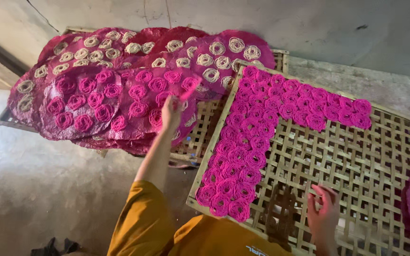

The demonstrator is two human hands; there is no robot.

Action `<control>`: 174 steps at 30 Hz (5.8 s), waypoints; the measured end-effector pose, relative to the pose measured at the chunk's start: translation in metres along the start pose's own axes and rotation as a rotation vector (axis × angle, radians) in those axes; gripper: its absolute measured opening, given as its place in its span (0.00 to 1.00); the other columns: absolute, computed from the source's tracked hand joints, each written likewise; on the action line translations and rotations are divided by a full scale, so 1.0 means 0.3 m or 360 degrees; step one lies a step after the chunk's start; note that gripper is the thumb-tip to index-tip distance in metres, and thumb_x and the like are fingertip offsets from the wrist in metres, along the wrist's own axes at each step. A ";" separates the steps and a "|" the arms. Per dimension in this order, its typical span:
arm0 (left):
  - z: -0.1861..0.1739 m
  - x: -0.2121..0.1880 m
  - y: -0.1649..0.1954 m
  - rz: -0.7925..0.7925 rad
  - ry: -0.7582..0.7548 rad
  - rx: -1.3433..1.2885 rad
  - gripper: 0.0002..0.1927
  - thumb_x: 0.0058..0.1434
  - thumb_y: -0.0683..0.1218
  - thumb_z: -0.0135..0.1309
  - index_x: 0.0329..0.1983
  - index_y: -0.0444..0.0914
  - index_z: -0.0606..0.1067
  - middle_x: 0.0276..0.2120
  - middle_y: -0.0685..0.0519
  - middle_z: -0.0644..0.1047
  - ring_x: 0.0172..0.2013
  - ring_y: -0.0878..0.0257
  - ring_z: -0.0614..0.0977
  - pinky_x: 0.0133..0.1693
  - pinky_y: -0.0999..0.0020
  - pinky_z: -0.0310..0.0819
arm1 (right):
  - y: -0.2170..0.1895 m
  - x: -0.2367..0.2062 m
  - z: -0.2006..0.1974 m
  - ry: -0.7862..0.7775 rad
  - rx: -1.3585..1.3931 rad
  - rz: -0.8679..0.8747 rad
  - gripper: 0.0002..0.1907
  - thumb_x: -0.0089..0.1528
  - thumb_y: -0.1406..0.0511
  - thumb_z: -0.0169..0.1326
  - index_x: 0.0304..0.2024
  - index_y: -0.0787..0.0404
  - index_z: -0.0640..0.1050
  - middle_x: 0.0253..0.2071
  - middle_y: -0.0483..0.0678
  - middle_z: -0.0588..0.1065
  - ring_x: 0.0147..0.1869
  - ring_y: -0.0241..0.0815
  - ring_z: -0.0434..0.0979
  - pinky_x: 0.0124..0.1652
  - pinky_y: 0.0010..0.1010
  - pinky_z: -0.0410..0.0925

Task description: The person lifts pink coiled rosette decorations off a glossy plastic sheet, peeling each one free by hand, and lays them in rows on a bamboo lattice drying rack. They work through several sheets one at a time, stacking finished sheets aside and continuing with the next.

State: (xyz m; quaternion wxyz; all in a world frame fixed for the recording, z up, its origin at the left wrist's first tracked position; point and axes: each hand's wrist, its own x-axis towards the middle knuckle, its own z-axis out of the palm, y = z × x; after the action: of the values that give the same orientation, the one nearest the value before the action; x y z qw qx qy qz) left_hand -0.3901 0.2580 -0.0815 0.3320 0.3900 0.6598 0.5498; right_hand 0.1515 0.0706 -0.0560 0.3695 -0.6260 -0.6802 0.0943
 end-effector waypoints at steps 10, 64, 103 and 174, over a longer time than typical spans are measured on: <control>-0.384 0.233 0.474 0.0259 0.0012 -0.0413 0.21 0.79 0.58 0.38 0.47 0.37 0.72 0.38 0.51 0.72 0.37 0.64 0.73 0.42 0.67 0.73 | 0.037 0.047 -0.012 0.0085 0.0190 -0.0041 0.13 0.66 0.69 0.58 0.53 0.61 0.77 0.59 0.54 0.71 0.45 0.42 0.80 0.37 0.29 0.75; 0.888 -0.528 0.252 0.0428 -0.0880 0.1072 0.23 0.65 0.51 0.59 0.58 0.38 0.68 0.39 0.46 0.83 0.35 0.56 0.85 0.33 0.64 0.81 | 0.071 0.583 0.508 -0.0804 0.2054 0.0995 0.11 0.69 0.65 0.57 0.52 0.63 0.78 0.46 0.50 0.81 0.45 0.38 0.76 0.45 0.32 0.60; 0.955 -0.722 0.281 -0.0033 -0.0953 0.0611 0.18 0.68 0.43 0.48 0.59 0.37 0.65 0.50 0.50 0.80 0.31 0.55 0.85 0.26 0.60 0.81 | 0.366 0.612 0.031 -0.0648 0.1546 0.1361 0.09 0.67 0.69 0.52 0.48 0.68 0.78 0.50 0.56 0.79 0.53 0.42 0.82 0.58 0.34 0.72; 0.931 -0.627 0.220 -0.0278 -0.1384 -0.0209 0.26 0.68 0.58 0.46 0.67 0.46 0.66 0.68 0.52 0.68 0.69 0.56 0.67 0.66 0.49 0.62 | 0.430 0.527 0.124 -0.0416 0.2189 0.1032 0.06 0.66 0.70 0.57 0.43 0.68 0.81 0.34 0.49 0.77 0.34 0.36 0.76 0.37 0.27 0.73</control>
State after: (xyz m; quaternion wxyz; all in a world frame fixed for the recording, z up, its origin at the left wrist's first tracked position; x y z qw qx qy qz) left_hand -0.0487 0.2289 -0.0637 0.6477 0.5059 0.4530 0.3454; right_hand 0.2383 0.2544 -0.0979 0.5460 -0.4074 -0.2893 0.6725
